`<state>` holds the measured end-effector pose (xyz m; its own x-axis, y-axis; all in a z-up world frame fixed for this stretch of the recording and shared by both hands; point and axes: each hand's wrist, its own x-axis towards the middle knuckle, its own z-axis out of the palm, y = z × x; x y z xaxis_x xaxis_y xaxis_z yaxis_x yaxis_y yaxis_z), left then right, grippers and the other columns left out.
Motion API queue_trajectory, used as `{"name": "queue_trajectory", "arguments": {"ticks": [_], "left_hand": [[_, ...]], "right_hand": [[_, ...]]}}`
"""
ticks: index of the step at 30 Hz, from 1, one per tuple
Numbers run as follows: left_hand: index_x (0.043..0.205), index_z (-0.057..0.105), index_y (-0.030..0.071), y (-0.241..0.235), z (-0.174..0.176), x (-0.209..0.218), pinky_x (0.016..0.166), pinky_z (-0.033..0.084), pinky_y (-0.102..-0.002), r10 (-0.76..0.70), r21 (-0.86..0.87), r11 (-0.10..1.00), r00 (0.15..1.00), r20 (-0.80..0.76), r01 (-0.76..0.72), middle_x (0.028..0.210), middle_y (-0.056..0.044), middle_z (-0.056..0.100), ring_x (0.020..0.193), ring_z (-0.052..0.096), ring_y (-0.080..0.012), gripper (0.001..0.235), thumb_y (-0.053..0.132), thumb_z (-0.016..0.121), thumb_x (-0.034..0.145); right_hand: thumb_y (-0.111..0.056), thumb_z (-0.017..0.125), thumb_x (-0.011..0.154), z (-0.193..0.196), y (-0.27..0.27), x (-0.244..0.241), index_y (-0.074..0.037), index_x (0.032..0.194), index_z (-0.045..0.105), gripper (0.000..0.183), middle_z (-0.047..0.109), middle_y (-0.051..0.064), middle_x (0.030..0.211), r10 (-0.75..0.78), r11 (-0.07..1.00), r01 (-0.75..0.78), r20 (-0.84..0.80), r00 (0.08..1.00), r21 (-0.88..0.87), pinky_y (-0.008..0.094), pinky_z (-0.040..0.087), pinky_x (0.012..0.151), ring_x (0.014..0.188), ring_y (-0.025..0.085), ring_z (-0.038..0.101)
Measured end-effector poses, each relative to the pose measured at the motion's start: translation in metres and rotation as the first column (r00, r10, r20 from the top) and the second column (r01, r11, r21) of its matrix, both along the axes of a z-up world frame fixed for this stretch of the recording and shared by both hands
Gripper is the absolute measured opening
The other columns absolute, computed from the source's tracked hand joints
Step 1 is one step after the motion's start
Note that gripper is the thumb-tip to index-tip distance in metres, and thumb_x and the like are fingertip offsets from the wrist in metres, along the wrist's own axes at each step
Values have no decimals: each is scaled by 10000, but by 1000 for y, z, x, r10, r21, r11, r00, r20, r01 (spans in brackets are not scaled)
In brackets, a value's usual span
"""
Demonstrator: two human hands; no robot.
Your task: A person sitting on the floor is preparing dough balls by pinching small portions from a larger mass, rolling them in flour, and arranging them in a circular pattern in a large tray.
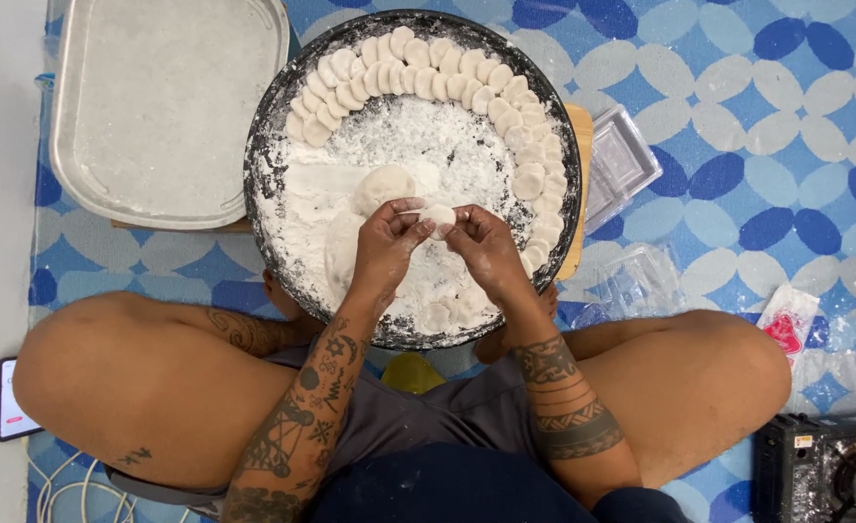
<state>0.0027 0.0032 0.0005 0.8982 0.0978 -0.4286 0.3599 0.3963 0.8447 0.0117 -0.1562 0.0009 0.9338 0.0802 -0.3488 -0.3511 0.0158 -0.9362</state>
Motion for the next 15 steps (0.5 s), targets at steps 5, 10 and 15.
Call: {"name": "queue_trajectory", "arguments": {"ticks": [5,10,15], "left_hand": [[1193,700,102,15,-14,5,845,562,-282,-63,398,916,998,16,51,1011,-60,720,940,660,-130,349,127,821,866],[1189,713,134,33,-12,14,907,549,-303,-52,659,750,998,-35,62,1122,-59,642,1032,658,-187,355,136,794,843],[1213,709,144,41,-9,16,971,527,-413,-142,837,525,985,-95,157,1241,-63,582,1190,592,-277,361,58,689,863]], "right_hand": [[-101,699,946,24,-31,25,-21,1224,557,322,713,185,929,20,814,46,107,994,-579,431,543,756,821,321,691],[-121,715,941,-25,-79,42,-78,1071,617,169,756,177,942,16,502,164,199,980,-849,550,524,802,919,423,724],[-132,739,911,-45,-93,40,-109,1025,664,139,714,145,934,16,431,245,279,960,-868,520,548,804,931,388,698]]}}
